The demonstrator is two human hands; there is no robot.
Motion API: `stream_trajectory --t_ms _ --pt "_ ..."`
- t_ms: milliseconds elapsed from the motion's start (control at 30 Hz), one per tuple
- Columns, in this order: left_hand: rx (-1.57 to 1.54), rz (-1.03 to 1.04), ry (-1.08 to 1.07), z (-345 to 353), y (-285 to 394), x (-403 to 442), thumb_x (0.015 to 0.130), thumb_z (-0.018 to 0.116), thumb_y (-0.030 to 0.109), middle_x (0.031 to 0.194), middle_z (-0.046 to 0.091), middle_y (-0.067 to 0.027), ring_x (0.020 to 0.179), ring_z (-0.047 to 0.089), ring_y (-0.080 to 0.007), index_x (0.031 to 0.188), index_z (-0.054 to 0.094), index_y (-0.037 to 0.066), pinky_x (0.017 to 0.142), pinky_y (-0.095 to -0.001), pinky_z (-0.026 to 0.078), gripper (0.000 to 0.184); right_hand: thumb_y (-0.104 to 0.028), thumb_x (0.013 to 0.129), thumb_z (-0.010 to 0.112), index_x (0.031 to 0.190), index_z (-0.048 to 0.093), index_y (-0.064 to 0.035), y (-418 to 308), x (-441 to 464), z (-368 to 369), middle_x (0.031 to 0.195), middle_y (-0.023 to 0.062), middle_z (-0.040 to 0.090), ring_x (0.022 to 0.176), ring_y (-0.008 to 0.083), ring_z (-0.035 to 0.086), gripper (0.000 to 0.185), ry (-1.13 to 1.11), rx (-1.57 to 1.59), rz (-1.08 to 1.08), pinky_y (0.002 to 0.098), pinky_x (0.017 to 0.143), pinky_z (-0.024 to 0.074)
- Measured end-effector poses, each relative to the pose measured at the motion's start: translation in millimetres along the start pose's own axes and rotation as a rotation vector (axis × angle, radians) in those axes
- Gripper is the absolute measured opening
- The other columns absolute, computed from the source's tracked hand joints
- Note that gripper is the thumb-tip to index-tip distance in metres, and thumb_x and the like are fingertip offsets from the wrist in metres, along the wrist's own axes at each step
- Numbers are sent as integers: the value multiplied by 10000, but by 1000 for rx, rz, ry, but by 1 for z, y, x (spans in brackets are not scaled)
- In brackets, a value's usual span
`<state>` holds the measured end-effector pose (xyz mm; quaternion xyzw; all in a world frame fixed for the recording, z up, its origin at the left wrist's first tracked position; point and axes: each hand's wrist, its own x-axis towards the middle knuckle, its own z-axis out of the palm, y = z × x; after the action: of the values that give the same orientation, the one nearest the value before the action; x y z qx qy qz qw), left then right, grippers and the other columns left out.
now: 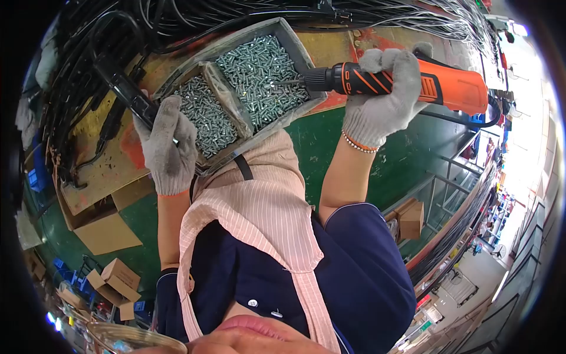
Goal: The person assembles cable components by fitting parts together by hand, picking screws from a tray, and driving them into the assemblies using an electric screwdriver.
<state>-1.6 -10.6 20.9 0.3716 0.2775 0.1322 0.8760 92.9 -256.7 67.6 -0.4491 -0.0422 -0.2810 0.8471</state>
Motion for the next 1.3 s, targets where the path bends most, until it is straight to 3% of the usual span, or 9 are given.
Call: stream_trajectory --t_ms 233,367,533,600,767,933,1033,1133,1300 --pt "8 -44 12 0 1 -1 914 660 -34 736 557 -27 464 462 -85 1268 469 104 389 -231 378 424 -17 900 611 1161 530 -42 -5 -1 22 730 44 500 633 138 464 274 -59 2 -27 296 604 461" --pt "37 -41 -10 -3 1 2 921 650 -11 723 554 -31 449 462 -84 1233 475 110 382 -232 378 378 -57 940 580 1161 550 -78 -10 -1 43 715 -19 406 651 100 386 223 -283 306 96 244 616 393" --pt "47 -106 24 -2 4 1 923 641 -9 752 572 -45 453 482 -93 1372 335 115 370 -246 387 557 -84 949 574 1239 513 -74 1 -25 93 724 -19 426 605 104 414 296 -460 612 207 242 562 412" --pt "20 -128 25 -5 6 1 919 634 -28 804 603 -63 477 508 -102 1452 217 137 382 -253 410 697 -89 949 572 1270 485 -69 8 -34 108 726 -12 431 595 110 417 333 -517 540 170 244 546 421" --pt "-61 -133 13 -11 2 5 913 643 -50 886 627 -73 542 549 -104 1439 260 167 447 -249 470 685 -79 962 547 1321 437 -78 21 -48 124 722 17 438 584 127 425 375 -574 486 200 269 541 441" --pt "-68 -122 -2 -13 0 7 919 633 -48 911 625 -66 564 567 -105 1435 262 169 463 -247 489 672 -50 952 572 1328 431 -64 33 -57 124 761 80 534 603 177 498 402 -549 422 203 301 553 460" --pt "-58 -138 11 -10 4 6 919 627 -52 902 616 -62 563 565 -104 1441 251 167 463 -244 489 679 -36 947 577 1321 437 -60 38 -60 125 740 77 529 589 183 507 400 -533 429 218 311 549 471" --pt "-49 -136 -15 -12 4 5 916 623 -52 893 611 -59 563 566 -105 1444 240 157 462 -246 491 685 -93 930 593 1234 499 -122 34 -61 128 725 -6 472 624 120 442 320 -561 278 194 239 602 424" --pt "-59 -115 -3 -12 1 7 909 625 -50 889 608 -55 560 565 -103 1454 226 145 455 -248 490 703 -96 934 599 1243 492 -118 32 -64 132 727 4 476 620 126 438 328 -572 260 182 239 599 426"
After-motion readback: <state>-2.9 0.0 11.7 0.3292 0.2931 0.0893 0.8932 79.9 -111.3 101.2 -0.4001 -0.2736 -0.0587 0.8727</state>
